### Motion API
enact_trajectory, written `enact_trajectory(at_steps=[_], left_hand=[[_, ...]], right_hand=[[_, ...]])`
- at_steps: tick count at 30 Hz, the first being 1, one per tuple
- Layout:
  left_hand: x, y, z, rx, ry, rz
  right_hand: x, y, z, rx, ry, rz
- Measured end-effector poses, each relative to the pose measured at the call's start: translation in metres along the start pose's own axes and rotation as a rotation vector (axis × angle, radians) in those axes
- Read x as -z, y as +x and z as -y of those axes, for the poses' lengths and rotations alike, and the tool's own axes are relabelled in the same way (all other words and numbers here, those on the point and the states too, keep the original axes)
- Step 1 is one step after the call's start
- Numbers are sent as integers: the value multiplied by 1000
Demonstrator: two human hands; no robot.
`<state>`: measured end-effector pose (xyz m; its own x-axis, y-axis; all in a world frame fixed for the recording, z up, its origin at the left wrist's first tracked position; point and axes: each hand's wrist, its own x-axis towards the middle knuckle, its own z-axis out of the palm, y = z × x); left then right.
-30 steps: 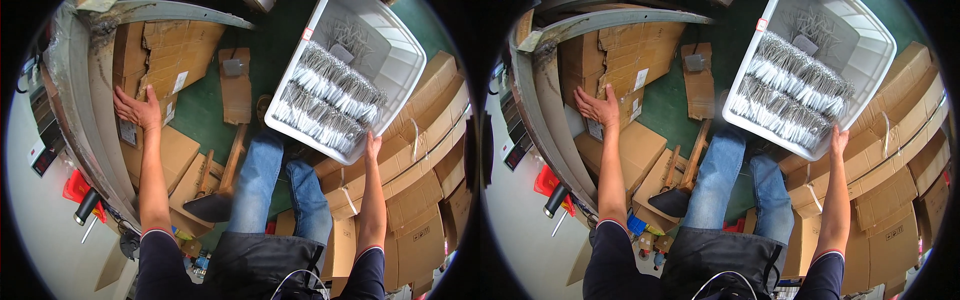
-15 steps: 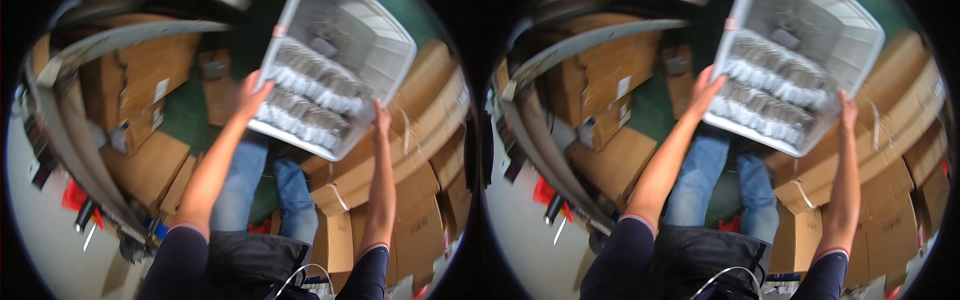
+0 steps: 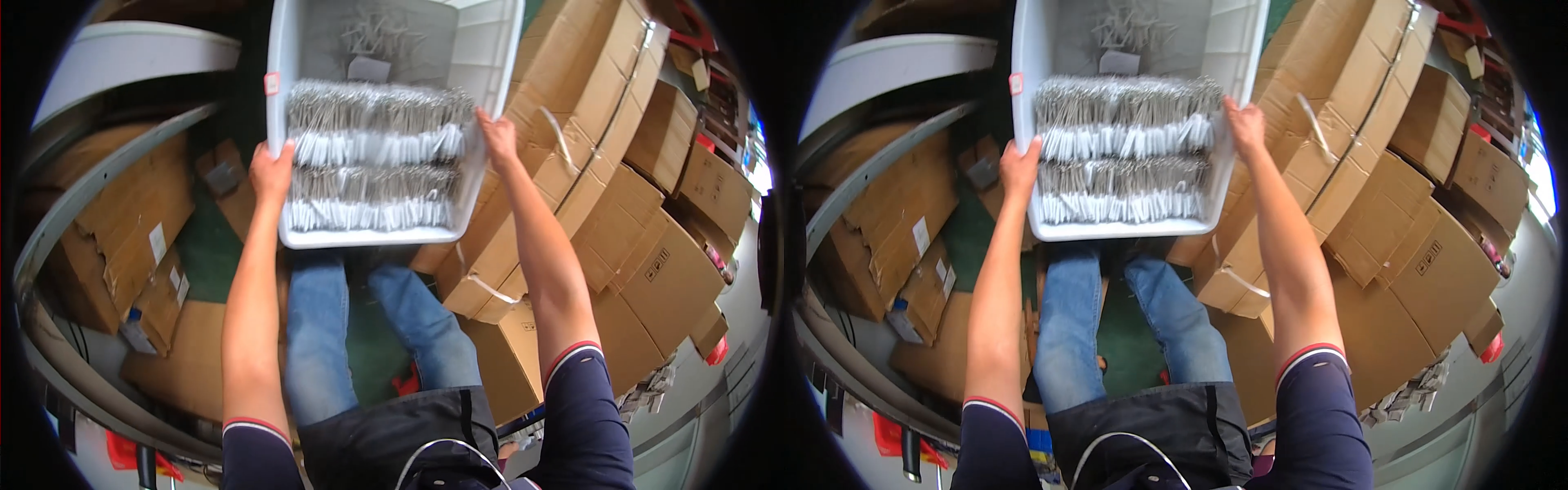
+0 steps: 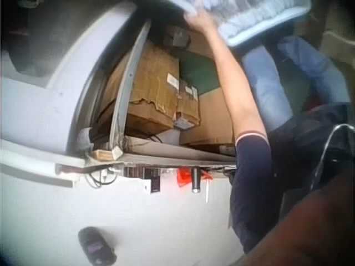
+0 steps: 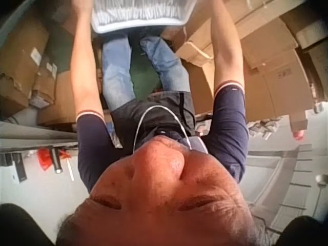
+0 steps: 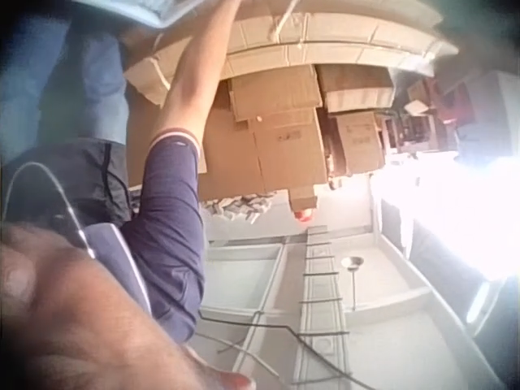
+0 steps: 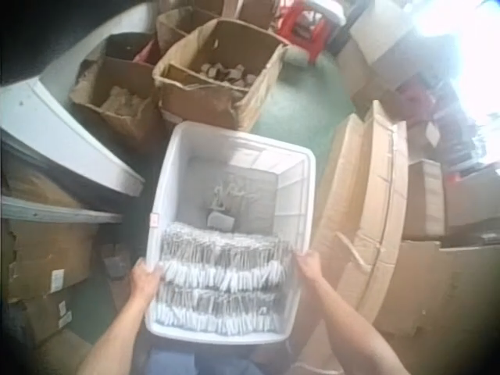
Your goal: The person moves plastic bins of components around a workshop and inspects a bundle of wire-like parts on a workbench.
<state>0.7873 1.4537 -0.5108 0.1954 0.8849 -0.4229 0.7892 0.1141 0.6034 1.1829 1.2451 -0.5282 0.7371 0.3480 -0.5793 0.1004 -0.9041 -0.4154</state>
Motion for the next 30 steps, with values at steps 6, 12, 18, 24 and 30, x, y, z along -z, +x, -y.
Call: enact_trajectory(at_steps=[6, 12, 18, 24, 30], left_hand=[[-21, 12, 9, 51, -196, 49], [2, -25, 5, 24, -366, -12], [71, -44, -14, 26, -146, -123], [50, -60, -67, 10, -137, -102], [98, -84, -73, 53, -68, -69]], right_hand=[[26, -31, 17, -37, -80, -51], [28, -67, -6, 7, 16, -96], [19, -101, 16, -15, 312, 28], [83, -131, -3, -23, 415, -18], [63, -155, 13, -10, 381, 85]])
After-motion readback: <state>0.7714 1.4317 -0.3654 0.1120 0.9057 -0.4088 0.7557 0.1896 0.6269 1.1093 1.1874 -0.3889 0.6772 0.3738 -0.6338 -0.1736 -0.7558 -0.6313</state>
